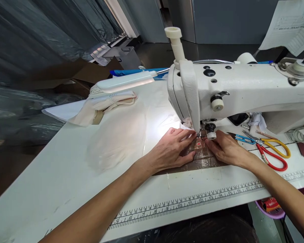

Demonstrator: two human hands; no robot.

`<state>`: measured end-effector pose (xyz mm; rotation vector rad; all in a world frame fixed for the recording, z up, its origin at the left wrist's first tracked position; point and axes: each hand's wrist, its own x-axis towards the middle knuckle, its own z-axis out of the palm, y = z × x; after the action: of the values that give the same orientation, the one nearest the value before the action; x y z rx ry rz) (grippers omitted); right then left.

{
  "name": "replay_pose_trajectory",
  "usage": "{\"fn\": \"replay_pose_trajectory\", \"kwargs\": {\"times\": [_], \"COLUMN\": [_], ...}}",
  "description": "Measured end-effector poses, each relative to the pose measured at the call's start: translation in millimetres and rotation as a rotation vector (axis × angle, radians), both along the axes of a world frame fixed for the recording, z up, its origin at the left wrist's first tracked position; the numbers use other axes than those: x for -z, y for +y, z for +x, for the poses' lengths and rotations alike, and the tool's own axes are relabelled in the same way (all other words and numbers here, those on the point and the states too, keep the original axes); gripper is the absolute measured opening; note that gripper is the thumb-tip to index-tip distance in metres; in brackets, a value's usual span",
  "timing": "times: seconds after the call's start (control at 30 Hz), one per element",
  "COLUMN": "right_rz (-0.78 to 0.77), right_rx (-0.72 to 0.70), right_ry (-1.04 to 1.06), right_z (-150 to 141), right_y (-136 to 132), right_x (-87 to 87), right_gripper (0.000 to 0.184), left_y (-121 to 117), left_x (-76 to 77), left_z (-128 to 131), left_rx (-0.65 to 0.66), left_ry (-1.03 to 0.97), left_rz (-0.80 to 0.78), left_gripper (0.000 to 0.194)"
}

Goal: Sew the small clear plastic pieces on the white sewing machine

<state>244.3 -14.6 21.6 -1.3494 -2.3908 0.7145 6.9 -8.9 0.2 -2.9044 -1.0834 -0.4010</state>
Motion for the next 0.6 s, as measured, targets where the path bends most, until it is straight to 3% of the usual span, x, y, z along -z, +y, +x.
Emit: {"fn": "replay_pose_trajectory", "kwargs": {"times": [0.13, 0.27, 0.4, 0.6], "right_rz": [-0.112, -0.124, -0.178, -0.046], "right_rx": [0.07, 0.225, 0.229, 0.274], "right_ry": [0.075, 0.14, 0.308, 0.273], "right_z": [-2, -8, -3, -2], "right_y": [9, 16, 9, 0], "right_x": [4.4, 14.9, 21.1, 26.3], "right_gripper": [0.039, 0.034, 0.034, 0.033], "left_y": [2, 2, 1, 0], "left_x": [1.1, 1.6, 2.3, 5.9], "left_z": [0, -1, -2, -3], "left_rx": [-0.004, -0.013, -0.015, -0.035], "left_ry": [0.006, 0.014, 0.011, -0.025], "left_rz": [0.0, 0.03, 0.018, -0.005], "left_gripper": [0.046, 0.05, 0.051, 0.052]}}
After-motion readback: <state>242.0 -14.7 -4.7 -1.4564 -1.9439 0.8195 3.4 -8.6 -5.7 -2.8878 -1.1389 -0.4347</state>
